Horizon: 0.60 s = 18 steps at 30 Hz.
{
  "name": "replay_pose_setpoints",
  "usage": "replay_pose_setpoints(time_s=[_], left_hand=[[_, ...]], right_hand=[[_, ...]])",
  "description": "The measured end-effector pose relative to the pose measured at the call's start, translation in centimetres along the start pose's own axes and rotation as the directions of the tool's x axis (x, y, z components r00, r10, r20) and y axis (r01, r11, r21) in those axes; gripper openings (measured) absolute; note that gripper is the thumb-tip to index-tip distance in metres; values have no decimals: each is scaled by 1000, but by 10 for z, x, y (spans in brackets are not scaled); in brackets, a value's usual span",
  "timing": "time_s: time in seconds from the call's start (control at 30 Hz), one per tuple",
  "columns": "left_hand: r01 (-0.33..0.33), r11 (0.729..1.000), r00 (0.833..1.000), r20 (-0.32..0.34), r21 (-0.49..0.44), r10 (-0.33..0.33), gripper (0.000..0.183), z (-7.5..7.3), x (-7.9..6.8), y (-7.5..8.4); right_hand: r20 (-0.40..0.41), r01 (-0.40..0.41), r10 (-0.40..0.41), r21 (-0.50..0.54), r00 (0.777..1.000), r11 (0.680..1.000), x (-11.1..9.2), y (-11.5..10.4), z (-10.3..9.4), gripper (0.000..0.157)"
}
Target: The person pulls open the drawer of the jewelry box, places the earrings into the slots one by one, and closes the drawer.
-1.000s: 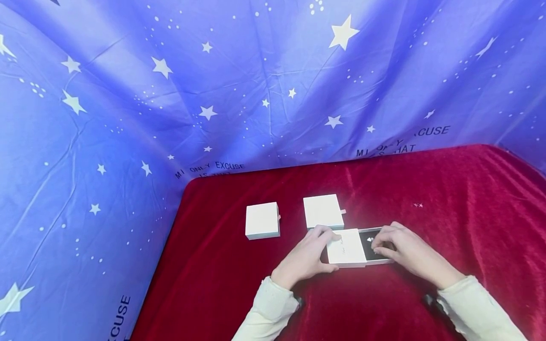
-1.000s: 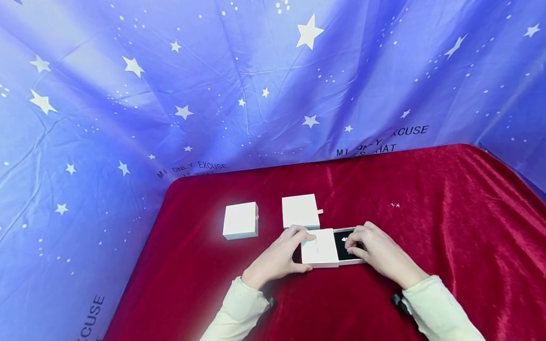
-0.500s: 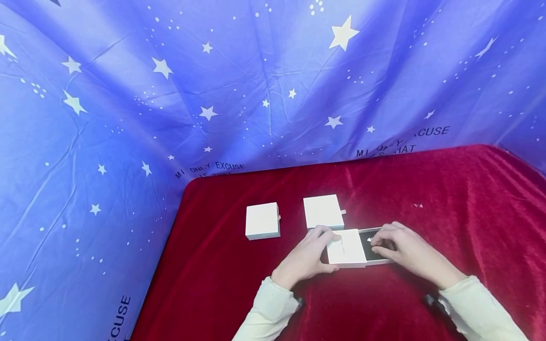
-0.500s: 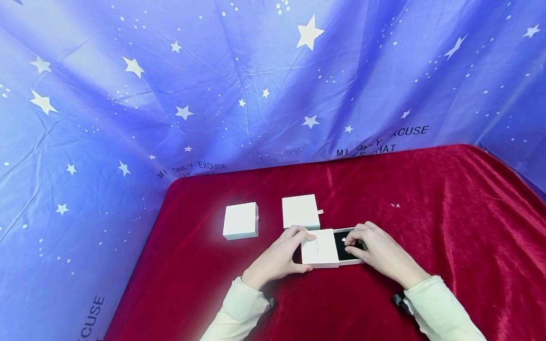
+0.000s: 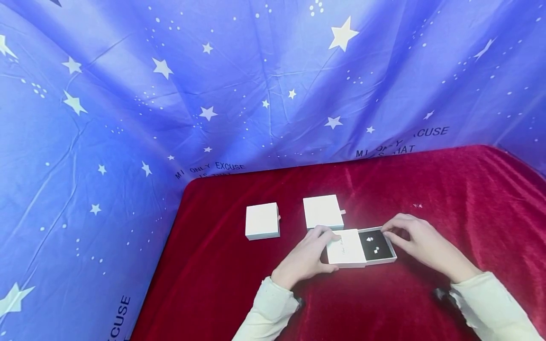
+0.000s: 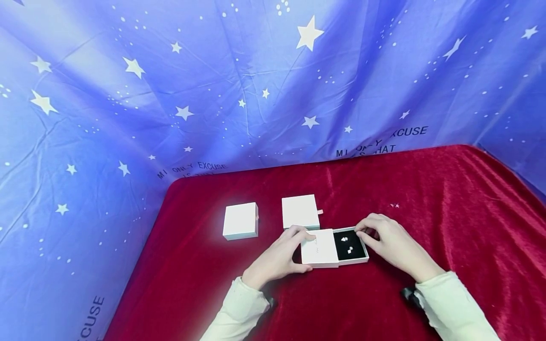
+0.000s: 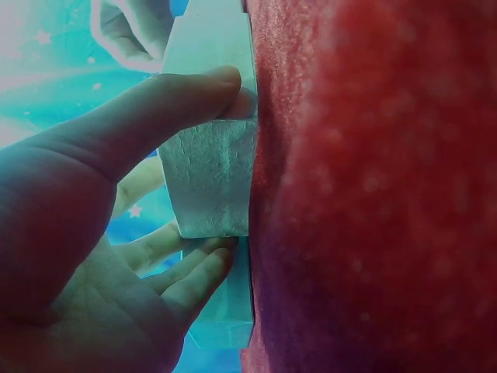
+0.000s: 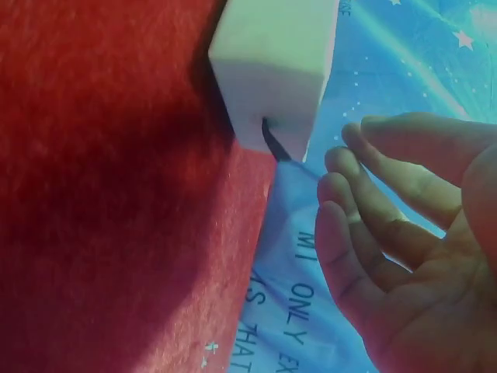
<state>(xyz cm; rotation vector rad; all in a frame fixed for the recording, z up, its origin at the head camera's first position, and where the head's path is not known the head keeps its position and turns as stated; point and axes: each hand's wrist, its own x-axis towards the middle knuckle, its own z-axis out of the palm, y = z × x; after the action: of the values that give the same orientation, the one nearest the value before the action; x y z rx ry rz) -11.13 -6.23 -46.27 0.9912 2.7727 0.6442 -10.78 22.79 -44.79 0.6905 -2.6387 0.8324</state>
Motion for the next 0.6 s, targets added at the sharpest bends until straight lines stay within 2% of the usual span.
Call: replay_pose_setpoints(time_s=[0.27,0.4,0.6], left_hand=[[3,1000,1000,2,3,-3,65,1,0,0],[4,1000,1000,2,6,-4,65,0,0,0],[2,1000,1000,-1,-1,-2,65,1,-2,0]], right_hand=[[29,-21,24,-82,999,996,-5,7,-3,20],[93,-39,48,-100,995,994,-8,9,-1,15],[197,-99,111,-69,974,993,-12,9,3,13]])
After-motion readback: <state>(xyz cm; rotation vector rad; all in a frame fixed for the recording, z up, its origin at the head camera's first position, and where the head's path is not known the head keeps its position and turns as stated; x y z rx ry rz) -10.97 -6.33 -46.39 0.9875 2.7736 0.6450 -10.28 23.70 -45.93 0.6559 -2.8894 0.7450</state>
